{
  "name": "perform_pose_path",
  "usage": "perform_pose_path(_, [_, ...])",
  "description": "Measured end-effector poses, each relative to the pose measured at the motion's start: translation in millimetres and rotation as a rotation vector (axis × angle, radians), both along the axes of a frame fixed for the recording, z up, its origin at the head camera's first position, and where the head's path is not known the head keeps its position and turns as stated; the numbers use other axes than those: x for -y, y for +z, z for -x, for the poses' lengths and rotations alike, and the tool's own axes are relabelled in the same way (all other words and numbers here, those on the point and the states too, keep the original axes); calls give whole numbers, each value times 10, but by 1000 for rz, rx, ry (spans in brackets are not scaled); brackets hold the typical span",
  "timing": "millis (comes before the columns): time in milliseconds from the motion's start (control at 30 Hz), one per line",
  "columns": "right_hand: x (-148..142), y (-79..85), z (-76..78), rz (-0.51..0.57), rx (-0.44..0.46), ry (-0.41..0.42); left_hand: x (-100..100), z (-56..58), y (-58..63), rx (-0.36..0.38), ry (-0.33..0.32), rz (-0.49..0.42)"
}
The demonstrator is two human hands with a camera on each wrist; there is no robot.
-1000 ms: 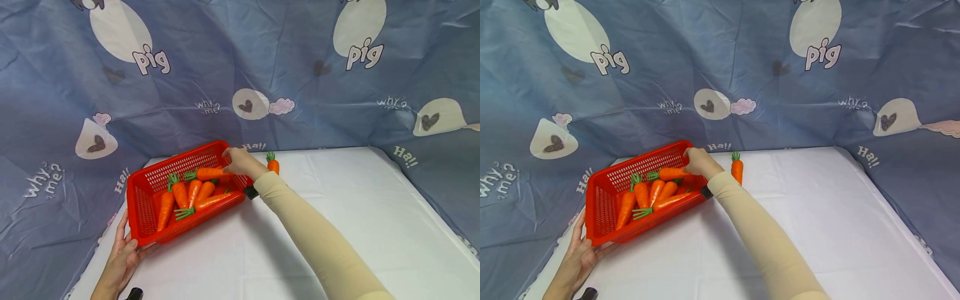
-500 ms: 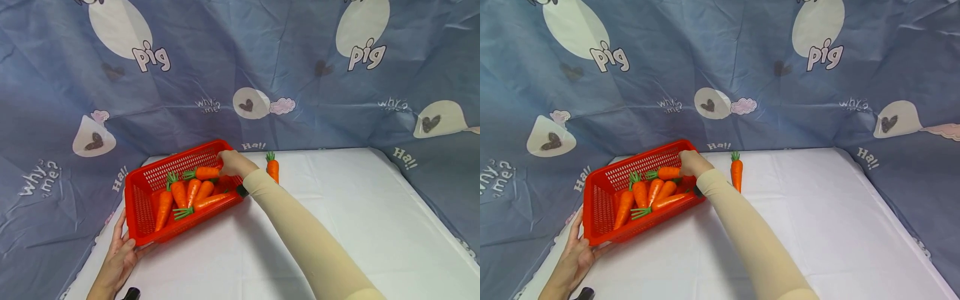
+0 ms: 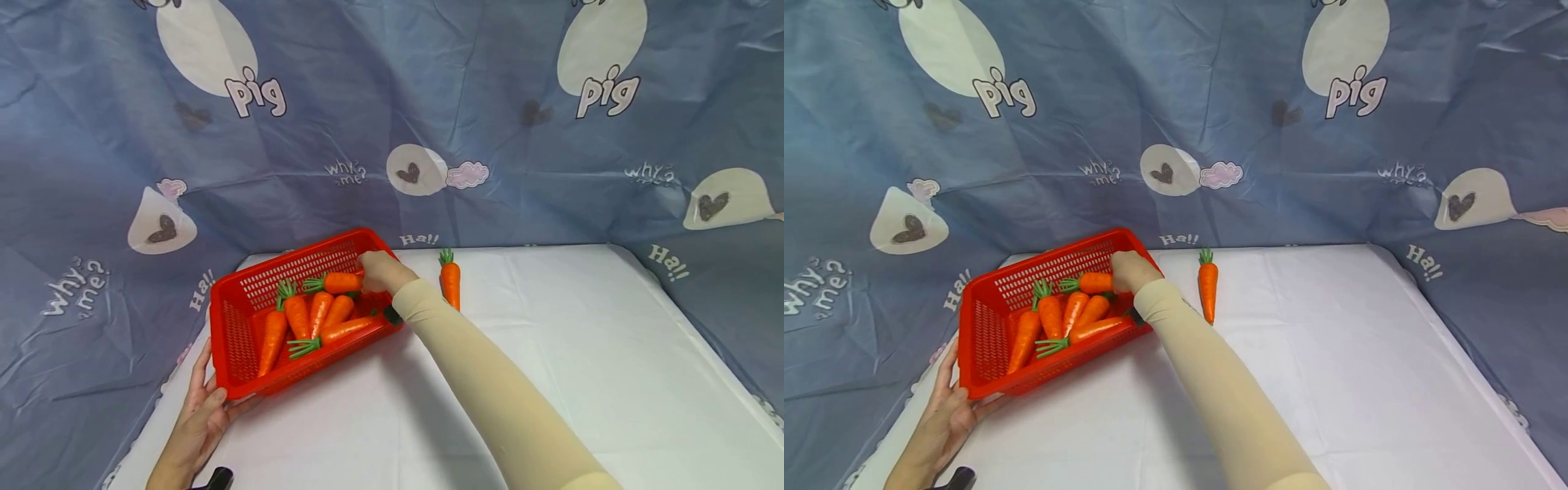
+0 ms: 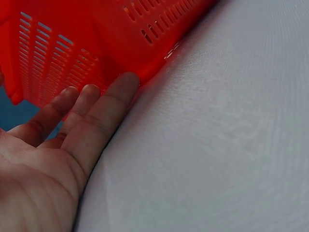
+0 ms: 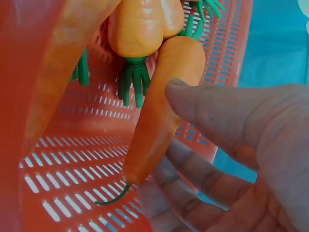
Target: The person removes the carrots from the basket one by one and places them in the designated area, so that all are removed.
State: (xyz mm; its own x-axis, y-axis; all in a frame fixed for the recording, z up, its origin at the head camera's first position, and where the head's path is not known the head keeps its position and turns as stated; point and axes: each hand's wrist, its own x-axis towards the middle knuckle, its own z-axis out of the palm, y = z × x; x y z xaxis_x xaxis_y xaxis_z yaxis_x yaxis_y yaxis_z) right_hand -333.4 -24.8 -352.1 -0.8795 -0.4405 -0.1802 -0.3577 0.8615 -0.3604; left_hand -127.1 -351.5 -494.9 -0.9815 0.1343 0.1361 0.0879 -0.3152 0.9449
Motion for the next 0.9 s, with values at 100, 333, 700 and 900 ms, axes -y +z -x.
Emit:
perform_pose_path(100, [28, -5, -10, -5, 2, -15, 3, 4, -2, -1, 5, 4])
perform_pose_path(333, [91, -102, 28, -37, -16, -44, -5, -1, 0, 3, 12, 4])
perform_pose_path(700, [104, -57, -29, -78, 24, -51, -8, 0, -4, -1, 28, 42])
perform_pose_path(900, [126, -88, 8, -114, 35, -32, -13, -6, 8, 7, 35, 43])
